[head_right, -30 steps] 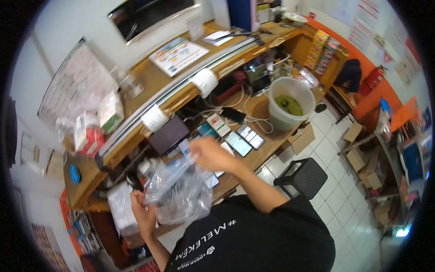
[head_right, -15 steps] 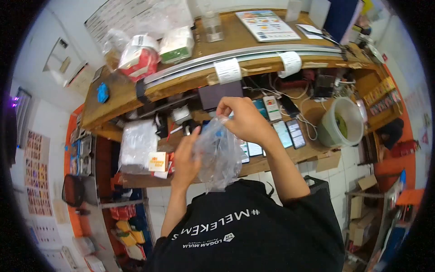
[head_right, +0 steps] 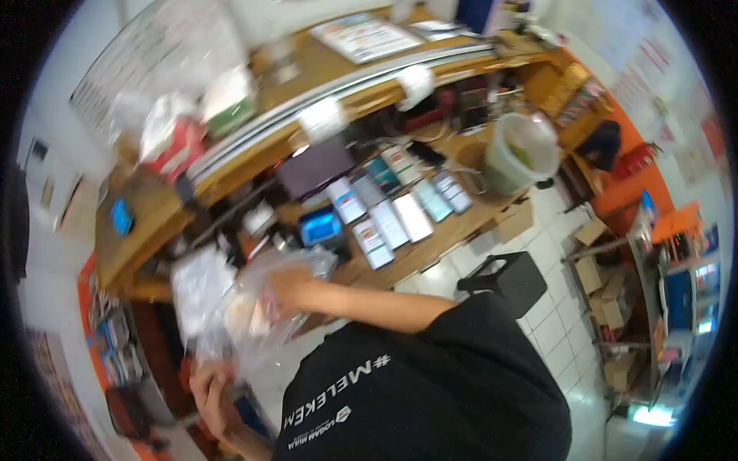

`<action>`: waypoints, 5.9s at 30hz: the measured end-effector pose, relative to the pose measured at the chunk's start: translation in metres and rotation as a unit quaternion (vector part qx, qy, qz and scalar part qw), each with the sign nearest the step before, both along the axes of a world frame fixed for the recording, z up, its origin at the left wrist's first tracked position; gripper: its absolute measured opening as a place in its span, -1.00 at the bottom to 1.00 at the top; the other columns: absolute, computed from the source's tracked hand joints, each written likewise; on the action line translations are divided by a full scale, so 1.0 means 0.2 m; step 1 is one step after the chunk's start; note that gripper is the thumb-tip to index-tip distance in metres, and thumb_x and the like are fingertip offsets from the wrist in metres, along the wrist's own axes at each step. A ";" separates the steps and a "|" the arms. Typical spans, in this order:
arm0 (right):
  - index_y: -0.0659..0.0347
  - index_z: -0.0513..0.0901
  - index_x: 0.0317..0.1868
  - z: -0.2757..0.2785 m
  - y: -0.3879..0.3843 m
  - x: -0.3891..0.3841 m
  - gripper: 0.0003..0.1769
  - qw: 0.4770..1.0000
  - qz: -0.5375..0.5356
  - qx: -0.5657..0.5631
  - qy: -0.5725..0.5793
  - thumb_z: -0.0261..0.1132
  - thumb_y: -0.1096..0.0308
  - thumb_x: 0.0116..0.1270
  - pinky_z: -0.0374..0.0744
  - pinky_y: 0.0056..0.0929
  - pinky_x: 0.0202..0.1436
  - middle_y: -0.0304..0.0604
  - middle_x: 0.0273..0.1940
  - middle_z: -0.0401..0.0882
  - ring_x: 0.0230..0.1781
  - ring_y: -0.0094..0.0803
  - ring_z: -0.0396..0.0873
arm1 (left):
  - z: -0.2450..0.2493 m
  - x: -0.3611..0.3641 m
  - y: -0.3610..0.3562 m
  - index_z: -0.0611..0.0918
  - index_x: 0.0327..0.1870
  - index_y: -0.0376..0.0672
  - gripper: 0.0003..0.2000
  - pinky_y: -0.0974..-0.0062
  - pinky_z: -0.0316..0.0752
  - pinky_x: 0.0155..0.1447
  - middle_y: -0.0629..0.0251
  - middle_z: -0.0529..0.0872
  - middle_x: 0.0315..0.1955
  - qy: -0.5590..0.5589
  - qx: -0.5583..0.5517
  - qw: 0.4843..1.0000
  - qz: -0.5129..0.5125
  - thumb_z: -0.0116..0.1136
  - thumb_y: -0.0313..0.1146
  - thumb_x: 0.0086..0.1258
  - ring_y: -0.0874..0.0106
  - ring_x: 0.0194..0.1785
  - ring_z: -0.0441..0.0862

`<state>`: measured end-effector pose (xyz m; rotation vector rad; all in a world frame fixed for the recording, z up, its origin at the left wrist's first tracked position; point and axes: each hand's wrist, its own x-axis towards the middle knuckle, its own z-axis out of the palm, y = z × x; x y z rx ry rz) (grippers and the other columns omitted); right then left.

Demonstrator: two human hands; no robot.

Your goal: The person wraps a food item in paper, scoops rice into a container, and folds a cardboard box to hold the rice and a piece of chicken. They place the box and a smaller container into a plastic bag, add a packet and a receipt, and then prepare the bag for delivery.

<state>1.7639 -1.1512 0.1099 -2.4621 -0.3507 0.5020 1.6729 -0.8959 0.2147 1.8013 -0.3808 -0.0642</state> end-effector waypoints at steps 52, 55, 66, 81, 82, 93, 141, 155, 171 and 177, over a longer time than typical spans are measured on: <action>-0.22 0.12 0.61 -0.66 1.07 0.42 0.22 0.988 0.033 -0.150 -0.015 0.61 0.05 -0.05 0.14 0.26 0.53 0.25 0.45 0.14 0.50 0.24 0.13 | -0.95 0.24 1.91 -0.29 0.64 -0.03 0.16 0.34 0.68 -0.41 -0.32 0.49 0.28 0.350 0.156 0.916 0.121 0.34 -0.61 0.16 0.21 -0.41 0.77; -0.18 0.18 0.58 -0.68 1.03 0.58 0.14 0.988 -0.024 -0.140 -0.064 0.60 0.08 -0.01 0.17 0.26 0.50 0.24 0.44 0.17 0.47 0.25 0.16 | -0.94 0.26 1.90 -0.26 0.64 -0.04 0.13 0.30 0.67 -0.42 -0.32 0.54 0.22 0.332 0.158 0.922 0.123 0.33 -0.60 0.17 0.18 -0.45 0.76; 0.17 0.32 0.44 -0.84 1.22 0.32 0.05 0.953 0.215 -0.190 -0.096 0.65 0.10 -0.04 -0.01 0.21 0.64 0.24 0.53 0.03 0.60 0.27 -0.09 | -1.03 0.28 1.95 -0.15 0.63 -0.11 0.03 0.27 0.70 -0.26 -0.35 0.57 0.16 0.268 0.250 0.924 0.110 0.33 -0.51 0.23 0.11 -0.40 0.78; 0.06 0.08 0.61 -0.75 1.23 0.46 0.39 0.987 0.052 -0.153 0.005 0.72 0.07 -0.20 0.26 0.12 0.46 0.23 0.35 0.27 0.35 0.21 0.29 | -0.83 0.36 1.85 -0.14 0.66 -0.07 0.03 0.30 0.60 0.21 -0.31 0.31 0.46 0.284 0.164 0.933 0.148 0.27 -0.58 0.22 -0.09 0.44 0.43; 0.09 0.09 0.61 -0.65 1.20 0.46 0.39 0.989 0.039 -0.140 -0.028 0.72 0.02 -0.21 0.33 0.06 0.42 0.21 0.27 0.36 0.32 0.15 0.34 | -0.76 0.38 1.82 -0.15 0.66 -0.07 0.04 0.30 0.57 0.28 -0.30 0.28 0.47 0.307 0.132 0.929 0.157 0.26 -0.60 0.21 -0.08 0.48 0.37; 0.25 -0.01 0.59 0.33 1.55 0.44 0.39 0.966 0.011 0.179 -0.187 0.68 0.28 -0.21 0.25 -0.11 0.53 0.13 0.36 0.24 0.44 0.02 0.25 | -0.99 0.46 1.61 -0.28 0.63 -0.21 0.06 0.19 0.24 0.53 -0.37 0.19 0.49 0.213 0.156 0.960 0.093 0.23 -0.55 0.22 -0.12 0.53 0.24; 0.42 0.57 0.13 -0.58 1.72 0.49 -0.54 0.940 0.264 0.199 0.082 0.36 0.33 0.29 0.65 -0.17 0.08 0.22 0.11 0.62 0.02 0.02 0.66 | -0.67 0.33 1.64 -0.13 0.59 -0.42 -0.04 0.20 0.26 0.53 -0.39 0.30 0.43 0.206 0.292 0.930 0.083 0.17 -0.62 0.18 -0.16 0.47 0.33; 0.21 0.56 0.18 -0.13 1.37 0.78 -0.52 0.976 0.109 0.126 0.138 0.38 0.50 0.23 0.61 -0.15 0.22 0.03 0.03 0.69 0.14 -0.12 0.66 | -0.66 0.34 1.64 -0.12 0.60 -0.38 -0.01 0.20 0.18 0.59 -0.41 0.21 0.47 0.241 0.290 0.923 0.084 0.19 -0.57 0.12 -0.16 0.52 0.25; 0.09 0.61 0.28 -0.22 1.23 0.80 -0.13 0.977 0.162 -0.093 -0.100 0.55 0.10 -0.18 0.32 0.10 0.45 0.23 0.28 0.36 0.36 0.22 0.30 | -0.67 0.38 1.63 -0.09 0.59 -0.38 -0.03 0.16 0.27 0.52 -0.41 0.23 0.45 0.221 0.290 0.926 0.093 0.19 -0.59 0.14 -0.20 0.47 0.30; 0.10 0.53 0.35 -0.29 1.99 0.39 -0.03 0.922 0.374 -0.063 -0.075 0.63 0.02 -0.15 0.18 0.18 0.52 0.16 0.31 0.35 0.39 0.17 0.28 | -0.66 0.40 1.62 -0.17 0.61 -0.35 0.04 0.21 0.24 0.54 -0.41 0.18 0.48 0.234 0.262 0.934 0.061 0.19 -0.64 0.07 -0.16 0.53 0.23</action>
